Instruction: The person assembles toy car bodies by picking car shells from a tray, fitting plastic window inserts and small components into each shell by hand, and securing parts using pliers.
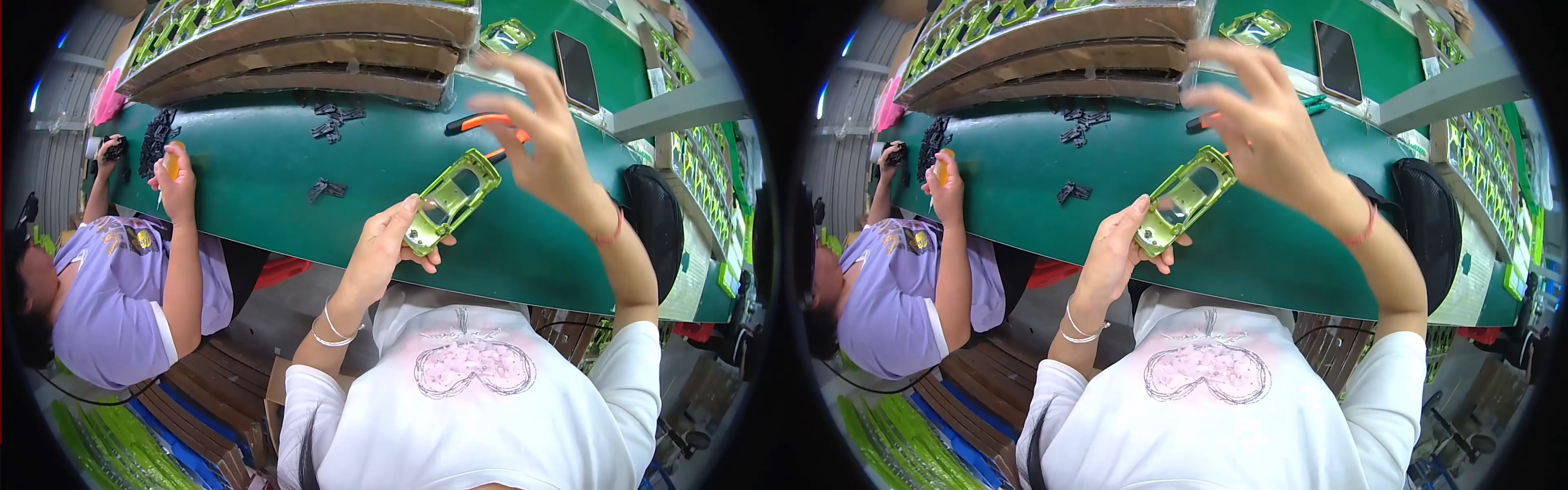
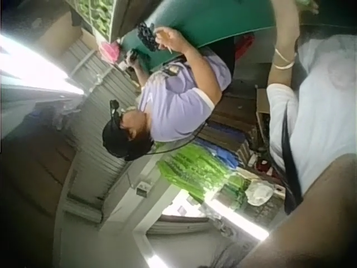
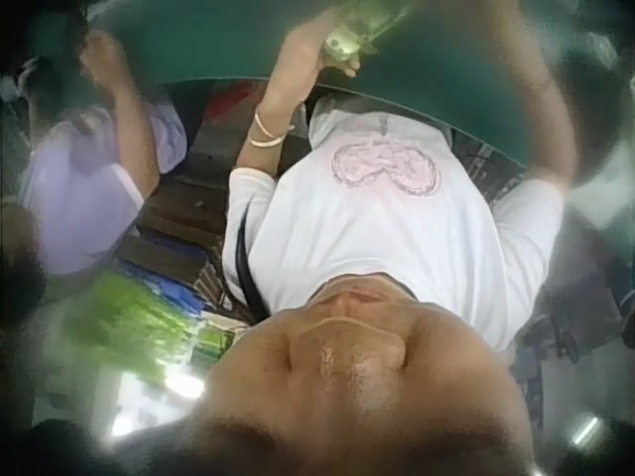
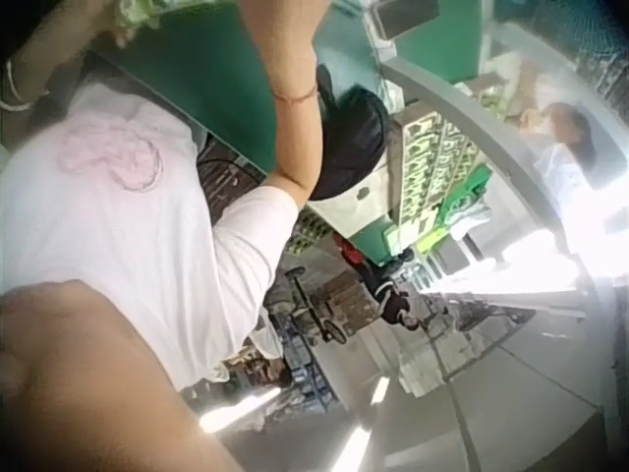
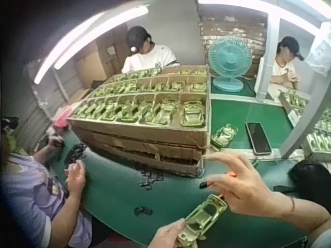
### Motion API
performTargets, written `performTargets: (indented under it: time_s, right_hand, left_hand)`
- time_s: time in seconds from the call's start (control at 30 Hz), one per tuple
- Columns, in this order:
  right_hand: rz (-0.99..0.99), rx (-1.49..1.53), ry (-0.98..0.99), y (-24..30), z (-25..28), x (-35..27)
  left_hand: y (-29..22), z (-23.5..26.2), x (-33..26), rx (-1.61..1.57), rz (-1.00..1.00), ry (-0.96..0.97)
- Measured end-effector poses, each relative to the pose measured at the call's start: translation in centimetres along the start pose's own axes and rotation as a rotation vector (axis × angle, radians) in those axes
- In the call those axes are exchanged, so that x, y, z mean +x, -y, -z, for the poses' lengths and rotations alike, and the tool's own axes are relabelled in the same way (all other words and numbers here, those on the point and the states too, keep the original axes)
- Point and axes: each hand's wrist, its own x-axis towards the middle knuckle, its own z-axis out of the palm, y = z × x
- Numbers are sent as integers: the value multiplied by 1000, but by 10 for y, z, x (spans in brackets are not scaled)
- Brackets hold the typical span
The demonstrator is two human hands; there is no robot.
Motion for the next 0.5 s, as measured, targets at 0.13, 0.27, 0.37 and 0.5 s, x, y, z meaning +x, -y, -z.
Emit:
performTargets:
  time_s: [0.13,0.27,0.37,0.5]
  right_hand:
    - [-291,195,303,48,1,-63]
    - [-364,106,390,81,-7,-84]
    - [-391,122,428,83,-15,-89]
    - [-338,218,431,77,-24,-76]
  left_hand:
    - [13,-7,-7,37,-23,-2]
    - [21,-15,-20,117,133,138]
    - [13,-15,-27,193,185,144]
    - [11,4,-37,700,-209,-51]
